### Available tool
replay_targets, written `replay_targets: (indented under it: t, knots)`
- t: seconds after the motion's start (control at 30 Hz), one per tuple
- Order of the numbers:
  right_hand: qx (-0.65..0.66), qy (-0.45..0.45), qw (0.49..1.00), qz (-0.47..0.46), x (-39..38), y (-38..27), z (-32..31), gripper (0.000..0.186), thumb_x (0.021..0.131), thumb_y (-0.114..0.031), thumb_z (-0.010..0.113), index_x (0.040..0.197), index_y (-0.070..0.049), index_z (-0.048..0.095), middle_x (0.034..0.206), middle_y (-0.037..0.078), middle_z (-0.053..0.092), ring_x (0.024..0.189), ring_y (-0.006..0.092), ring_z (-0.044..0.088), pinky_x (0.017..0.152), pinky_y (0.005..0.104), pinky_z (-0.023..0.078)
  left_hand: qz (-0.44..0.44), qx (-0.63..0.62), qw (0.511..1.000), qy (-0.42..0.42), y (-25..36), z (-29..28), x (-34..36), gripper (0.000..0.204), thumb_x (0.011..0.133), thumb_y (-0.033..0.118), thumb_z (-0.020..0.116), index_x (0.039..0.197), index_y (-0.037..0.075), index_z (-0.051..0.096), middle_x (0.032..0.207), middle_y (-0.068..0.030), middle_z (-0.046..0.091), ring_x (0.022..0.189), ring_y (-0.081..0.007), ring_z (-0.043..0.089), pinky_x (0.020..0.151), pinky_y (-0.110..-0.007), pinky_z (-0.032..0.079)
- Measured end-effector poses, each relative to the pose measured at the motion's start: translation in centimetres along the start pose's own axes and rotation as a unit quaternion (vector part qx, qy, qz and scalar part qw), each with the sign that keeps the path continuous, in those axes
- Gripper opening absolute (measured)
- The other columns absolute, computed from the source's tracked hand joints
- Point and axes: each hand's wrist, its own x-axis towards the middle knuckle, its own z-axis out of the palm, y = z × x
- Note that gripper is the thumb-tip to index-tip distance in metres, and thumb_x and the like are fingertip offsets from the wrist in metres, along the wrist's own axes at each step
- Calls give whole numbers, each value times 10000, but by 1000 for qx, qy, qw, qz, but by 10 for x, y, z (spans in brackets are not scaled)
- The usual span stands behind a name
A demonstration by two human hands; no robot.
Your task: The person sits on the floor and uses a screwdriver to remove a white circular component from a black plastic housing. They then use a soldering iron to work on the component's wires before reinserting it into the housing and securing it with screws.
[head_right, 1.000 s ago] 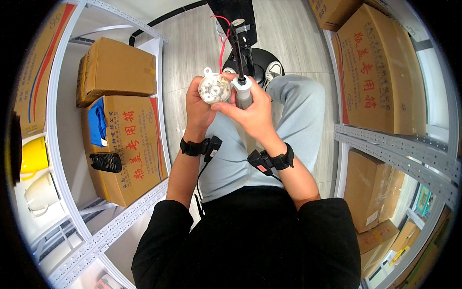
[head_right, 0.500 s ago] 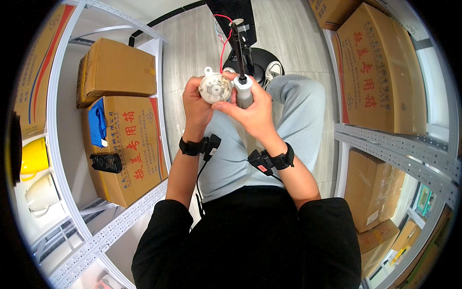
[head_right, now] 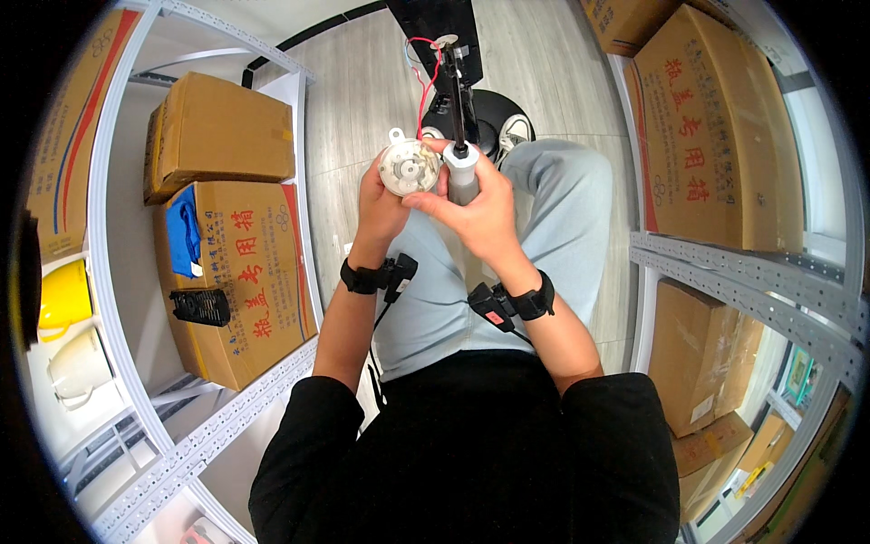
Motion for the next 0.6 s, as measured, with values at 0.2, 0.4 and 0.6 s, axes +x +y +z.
replay_targets:
  t: [0.2,0.4,0.6]
  knots:
    - [-25,-14,999,-32,0,4,2,573,686,-152,908,1203,-77,672,761,-67,543,717,29,487,691,209,433,-44,-227,972,-26,11,5,-1,298,1043,139,440,1277,-4,556,1130,-71,664,999,-156,656,854,-300,540]
    - [-5,-14,1000,-12,-2,5,2,559,683,-179,914,1180,-76,678,765,-68,550,712,34,489,689,217,437,-71,-246,964,-76,8,-6,2,321,1034,126,430,1302,-8,544,1149,-91,661,1002,-192,669,865,-320,550]
    - [-14,-16,1000,-12,-3,6,1,560,678,-171,915,1177,-80,678,764,-67,547,709,27,484,688,210,431,-96,-275,953,-88,7,-13,1,334,1019,164,474,1295,-8,553,1154,-89,658,1014,-182,661,854,-312,542]
